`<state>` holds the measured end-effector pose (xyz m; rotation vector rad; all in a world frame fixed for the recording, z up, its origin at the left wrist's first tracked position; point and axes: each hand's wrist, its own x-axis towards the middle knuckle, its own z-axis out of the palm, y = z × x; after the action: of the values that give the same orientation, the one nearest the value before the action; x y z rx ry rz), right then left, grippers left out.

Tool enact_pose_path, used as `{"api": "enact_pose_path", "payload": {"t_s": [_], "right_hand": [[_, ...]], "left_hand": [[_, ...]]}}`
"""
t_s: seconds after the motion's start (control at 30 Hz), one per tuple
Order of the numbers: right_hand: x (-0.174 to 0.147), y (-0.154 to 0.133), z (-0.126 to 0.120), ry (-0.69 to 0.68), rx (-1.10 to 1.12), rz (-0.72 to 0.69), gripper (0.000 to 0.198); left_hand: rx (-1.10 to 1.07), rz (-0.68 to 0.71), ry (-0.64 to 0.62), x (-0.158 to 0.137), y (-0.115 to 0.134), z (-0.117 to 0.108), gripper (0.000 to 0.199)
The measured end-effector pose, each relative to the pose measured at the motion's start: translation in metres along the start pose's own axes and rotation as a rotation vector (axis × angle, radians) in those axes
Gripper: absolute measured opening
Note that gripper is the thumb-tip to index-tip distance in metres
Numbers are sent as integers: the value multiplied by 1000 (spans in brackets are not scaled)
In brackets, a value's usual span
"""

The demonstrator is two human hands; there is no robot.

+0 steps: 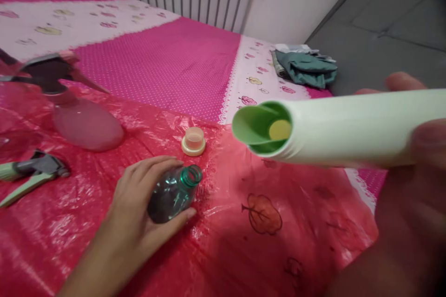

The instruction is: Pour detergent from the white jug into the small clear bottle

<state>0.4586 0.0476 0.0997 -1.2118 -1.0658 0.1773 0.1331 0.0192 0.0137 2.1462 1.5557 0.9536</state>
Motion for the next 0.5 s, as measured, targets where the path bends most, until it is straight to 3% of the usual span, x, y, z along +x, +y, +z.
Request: {"api": "enact_pose_path", "payload": {"t_s": [0.07, 0.2, 0.37, 0.5], "right_hand": [[-5, -2, 9, 21, -15, 7, 76], [-11, -6, 15, -67, -95, -11, 76], [-9, -10, 8, -53, -4, 132, 81], [-6, -18, 7, -86, 13, 220, 69]], "left_hand": [[52, 2, -10, -3, -1, 1, 55], [69, -24, -28, -8, -6, 2, 52], [84, 5, -74, 0, -8, 0, 59], [87, 58, -64, 7, -6, 4, 62]]}}
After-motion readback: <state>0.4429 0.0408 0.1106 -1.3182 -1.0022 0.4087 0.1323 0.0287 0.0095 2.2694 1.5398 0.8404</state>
